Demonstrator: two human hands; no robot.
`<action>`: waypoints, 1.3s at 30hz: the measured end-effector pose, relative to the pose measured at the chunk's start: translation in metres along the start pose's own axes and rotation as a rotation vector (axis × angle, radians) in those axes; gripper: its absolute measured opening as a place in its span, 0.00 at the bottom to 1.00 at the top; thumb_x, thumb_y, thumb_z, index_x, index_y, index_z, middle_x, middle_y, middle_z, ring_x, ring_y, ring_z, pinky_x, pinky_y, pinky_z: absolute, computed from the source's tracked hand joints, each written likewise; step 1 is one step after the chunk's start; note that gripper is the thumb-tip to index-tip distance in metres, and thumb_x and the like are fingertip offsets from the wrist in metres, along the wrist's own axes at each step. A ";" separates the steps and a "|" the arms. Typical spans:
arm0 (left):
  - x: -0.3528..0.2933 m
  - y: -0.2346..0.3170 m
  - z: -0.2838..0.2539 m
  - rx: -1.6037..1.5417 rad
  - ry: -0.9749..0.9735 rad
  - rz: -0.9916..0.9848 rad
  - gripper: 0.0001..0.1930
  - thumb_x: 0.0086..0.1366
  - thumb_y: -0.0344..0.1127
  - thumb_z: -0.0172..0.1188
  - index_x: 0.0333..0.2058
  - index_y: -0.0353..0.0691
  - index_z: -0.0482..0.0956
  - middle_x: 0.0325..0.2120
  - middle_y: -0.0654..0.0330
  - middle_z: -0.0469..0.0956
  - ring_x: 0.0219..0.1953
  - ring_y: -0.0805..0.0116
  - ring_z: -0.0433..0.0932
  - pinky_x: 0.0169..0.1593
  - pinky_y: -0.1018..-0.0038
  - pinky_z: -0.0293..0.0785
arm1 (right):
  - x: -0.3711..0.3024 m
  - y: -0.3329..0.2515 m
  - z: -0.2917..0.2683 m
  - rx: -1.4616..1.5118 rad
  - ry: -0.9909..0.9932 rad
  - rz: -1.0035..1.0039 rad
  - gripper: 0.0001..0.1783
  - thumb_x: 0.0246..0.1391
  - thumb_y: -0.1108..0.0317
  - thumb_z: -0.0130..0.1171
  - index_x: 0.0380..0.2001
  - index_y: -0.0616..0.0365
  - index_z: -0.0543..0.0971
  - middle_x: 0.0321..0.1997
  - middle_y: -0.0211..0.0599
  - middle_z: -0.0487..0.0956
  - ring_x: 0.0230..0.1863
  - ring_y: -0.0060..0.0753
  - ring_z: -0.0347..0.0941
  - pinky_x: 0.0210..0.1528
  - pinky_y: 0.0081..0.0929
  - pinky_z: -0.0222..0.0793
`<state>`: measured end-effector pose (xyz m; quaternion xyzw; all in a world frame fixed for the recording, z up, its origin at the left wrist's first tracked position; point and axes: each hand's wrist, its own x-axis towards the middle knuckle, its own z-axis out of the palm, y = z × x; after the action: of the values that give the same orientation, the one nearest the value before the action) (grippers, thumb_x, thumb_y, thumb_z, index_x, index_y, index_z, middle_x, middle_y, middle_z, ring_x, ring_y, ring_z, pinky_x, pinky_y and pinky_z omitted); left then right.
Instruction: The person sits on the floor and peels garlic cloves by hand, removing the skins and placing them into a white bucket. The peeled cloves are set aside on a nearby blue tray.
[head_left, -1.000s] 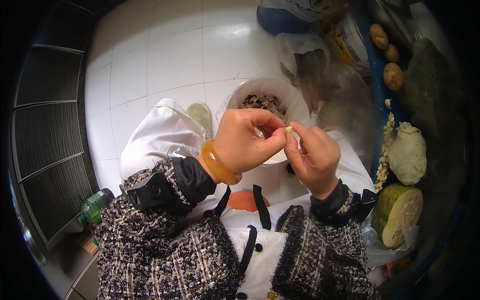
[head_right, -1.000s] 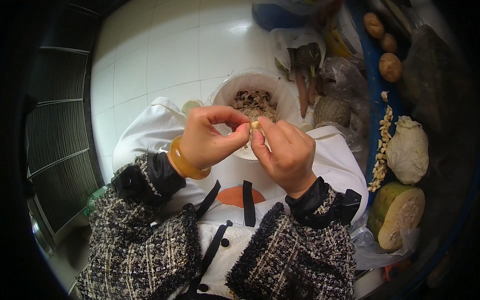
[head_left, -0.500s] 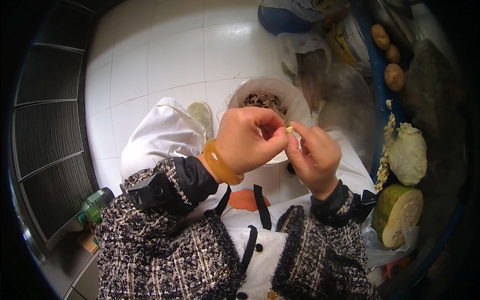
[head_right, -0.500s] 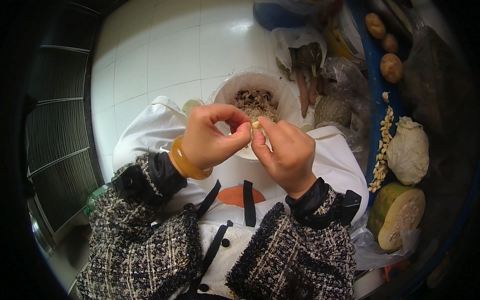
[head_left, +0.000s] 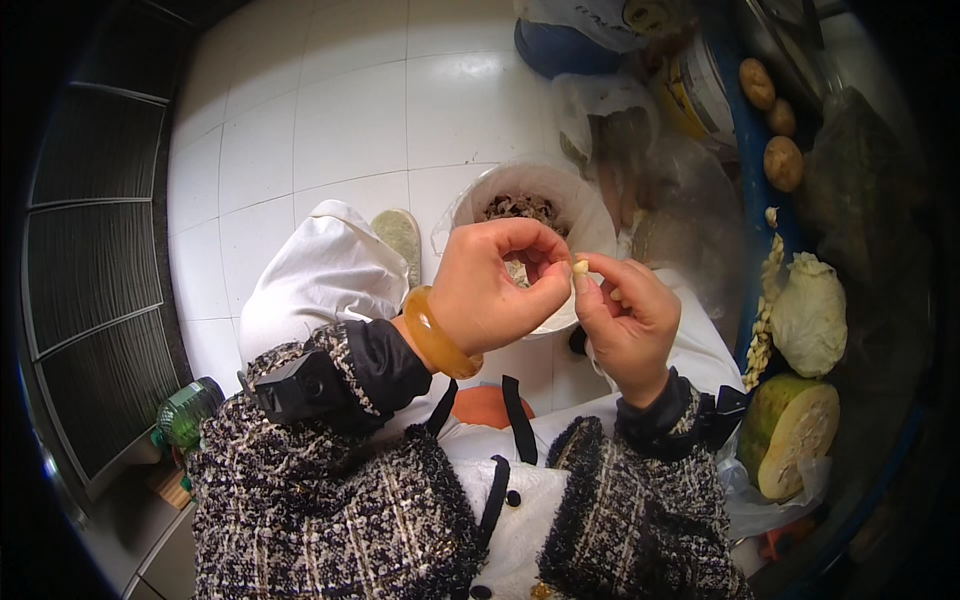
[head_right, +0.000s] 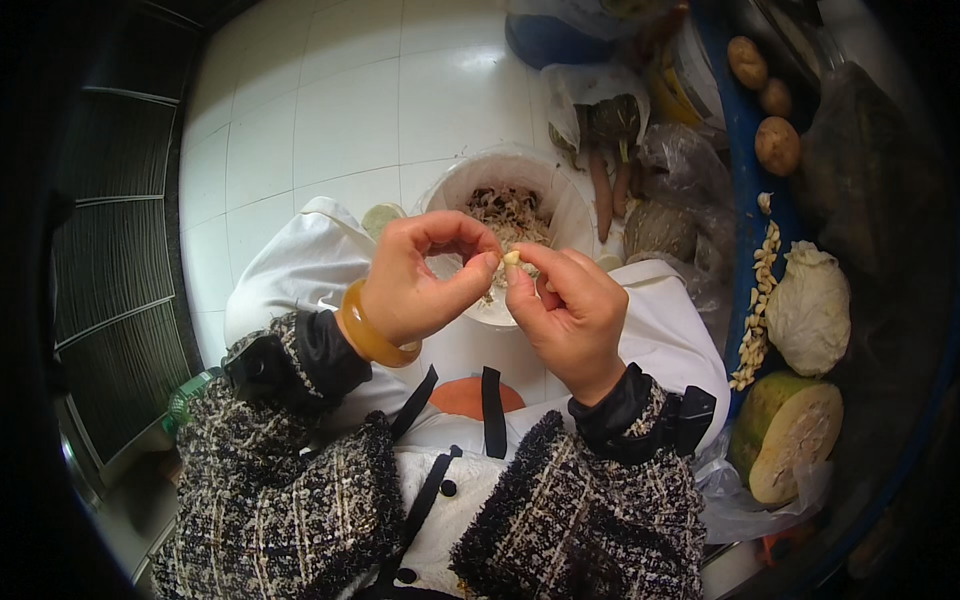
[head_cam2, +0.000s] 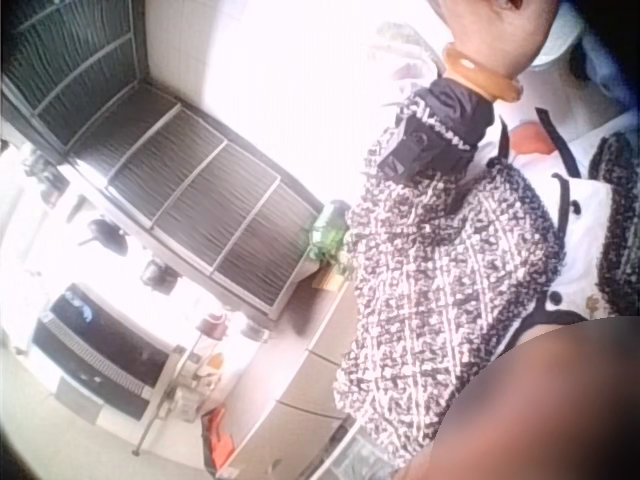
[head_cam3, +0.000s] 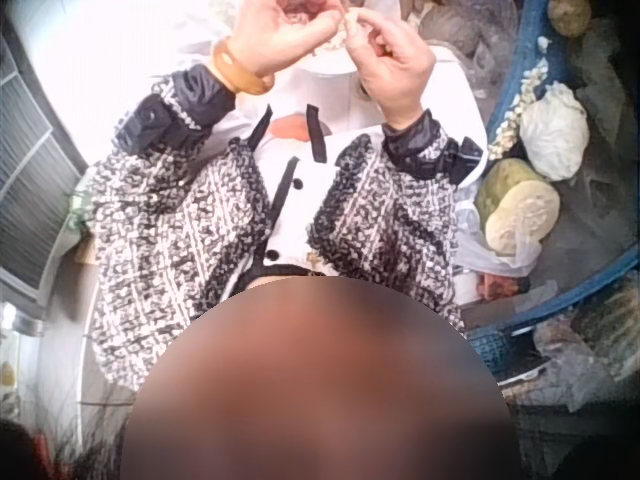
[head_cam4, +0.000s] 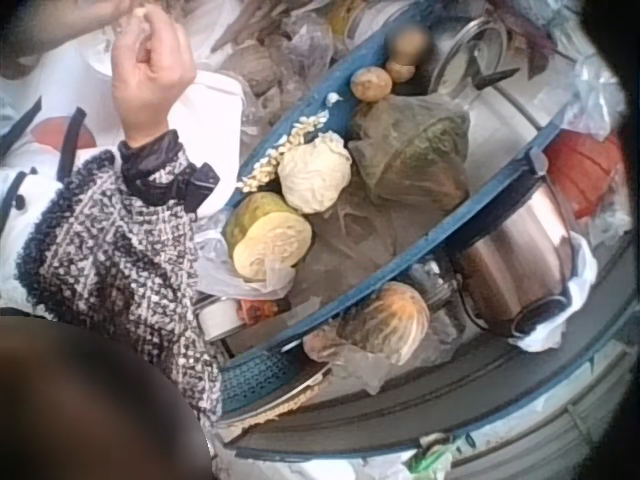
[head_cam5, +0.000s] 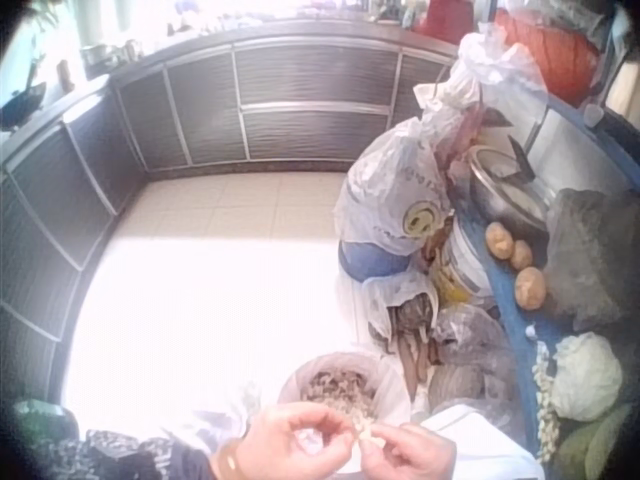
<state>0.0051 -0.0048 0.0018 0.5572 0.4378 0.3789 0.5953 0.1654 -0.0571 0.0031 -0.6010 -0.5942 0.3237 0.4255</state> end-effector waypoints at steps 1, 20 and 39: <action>0.000 0.000 0.000 0.022 -0.005 0.013 0.06 0.51 0.30 0.61 0.25 0.31 0.79 0.19 0.59 0.78 0.22 0.77 0.74 0.29 0.79 0.72 | 0.001 -0.001 0.000 -0.035 0.004 -0.024 0.10 0.47 0.75 0.63 0.35 0.62 0.80 0.18 0.28 0.68 0.16 0.17 0.60 0.19 0.17 0.56; 0.001 -0.001 0.001 0.177 0.003 0.139 0.05 0.50 0.30 0.62 0.23 0.34 0.77 0.18 0.57 0.76 0.19 0.69 0.74 0.25 0.75 0.71 | 0.002 0.000 0.000 -0.210 0.020 -0.174 0.11 0.44 0.75 0.64 0.35 0.62 0.80 0.17 0.32 0.68 0.15 0.26 0.63 0.17 0.23 0.57; 0.005 -0.008 0.000 0.144 0.072 0.014 0.04 0.51 0.29 0.59 0.23 0.34 0.76 0.17 0.58 0.73 0.17 0.73 0.70 0.25 0.77 0.68 | 0.006 0.002 -0.012 1.043 -0.136 0.604 0.13 0.58 0.69 0.50 0.39 0.69 0.77 0.17 0.19 0.64 0.16 0.09 0.50 0.18 0.11 0.47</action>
<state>0.0060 -0.0008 -0.0064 0.5874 0.4812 0.3703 0.5350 0.1779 -0.0527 0.0070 -0.4332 -0.1858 0.7163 0.5144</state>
